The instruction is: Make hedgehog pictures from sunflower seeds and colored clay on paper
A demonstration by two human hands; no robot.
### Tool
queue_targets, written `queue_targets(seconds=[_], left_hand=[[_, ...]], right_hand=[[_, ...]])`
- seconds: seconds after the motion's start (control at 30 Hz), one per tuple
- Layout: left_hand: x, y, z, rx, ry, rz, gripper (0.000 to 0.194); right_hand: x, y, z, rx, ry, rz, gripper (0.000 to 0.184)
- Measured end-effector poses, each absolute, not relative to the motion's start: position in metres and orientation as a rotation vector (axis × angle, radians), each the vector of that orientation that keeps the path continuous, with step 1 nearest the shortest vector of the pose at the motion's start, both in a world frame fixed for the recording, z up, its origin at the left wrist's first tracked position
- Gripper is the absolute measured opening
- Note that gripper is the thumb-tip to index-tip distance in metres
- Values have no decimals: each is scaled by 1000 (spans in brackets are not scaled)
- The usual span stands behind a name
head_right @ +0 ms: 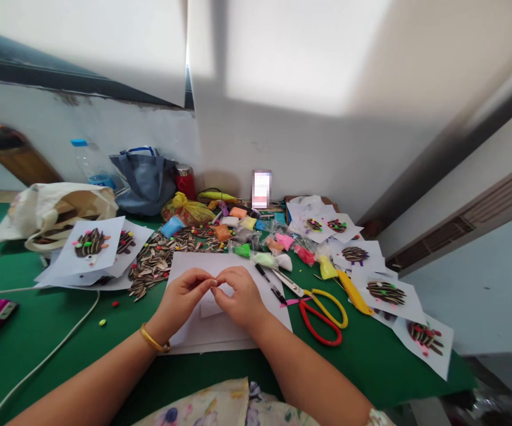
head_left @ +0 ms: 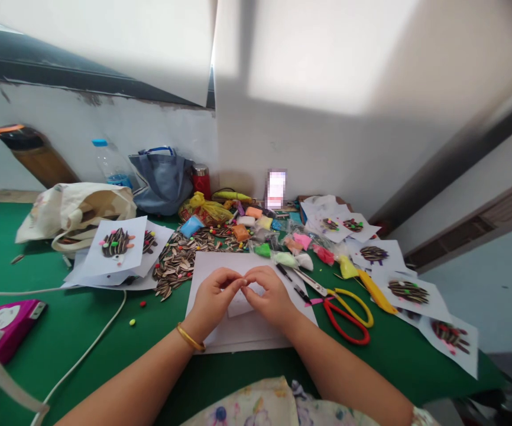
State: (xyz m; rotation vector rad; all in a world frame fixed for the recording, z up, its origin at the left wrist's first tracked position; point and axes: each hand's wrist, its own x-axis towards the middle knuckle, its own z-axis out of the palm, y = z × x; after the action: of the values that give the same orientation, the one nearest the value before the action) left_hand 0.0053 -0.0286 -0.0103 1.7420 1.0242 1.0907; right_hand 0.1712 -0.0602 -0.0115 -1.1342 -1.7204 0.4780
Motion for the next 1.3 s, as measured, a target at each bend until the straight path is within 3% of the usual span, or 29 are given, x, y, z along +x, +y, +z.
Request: queue_targets(seconds=[0.37,0.53,0.9,1.3], left_hand=[[7,-30,-7,1601,1018,1073,21],[6,-30,-9,1498,1015,1038,33],[9,-29,-8,1574,1052,1028,19],[9,-29,-11,1590,1020,946,29]], right_hand=[[173,-60,-13,-1130,-1695,499,8],[174,-58,-14,-1151,-1652,509,9],[174,-59,-15,-1168,-1687,505,5],[175,-58,-17,-1170,-1644,511,11]])
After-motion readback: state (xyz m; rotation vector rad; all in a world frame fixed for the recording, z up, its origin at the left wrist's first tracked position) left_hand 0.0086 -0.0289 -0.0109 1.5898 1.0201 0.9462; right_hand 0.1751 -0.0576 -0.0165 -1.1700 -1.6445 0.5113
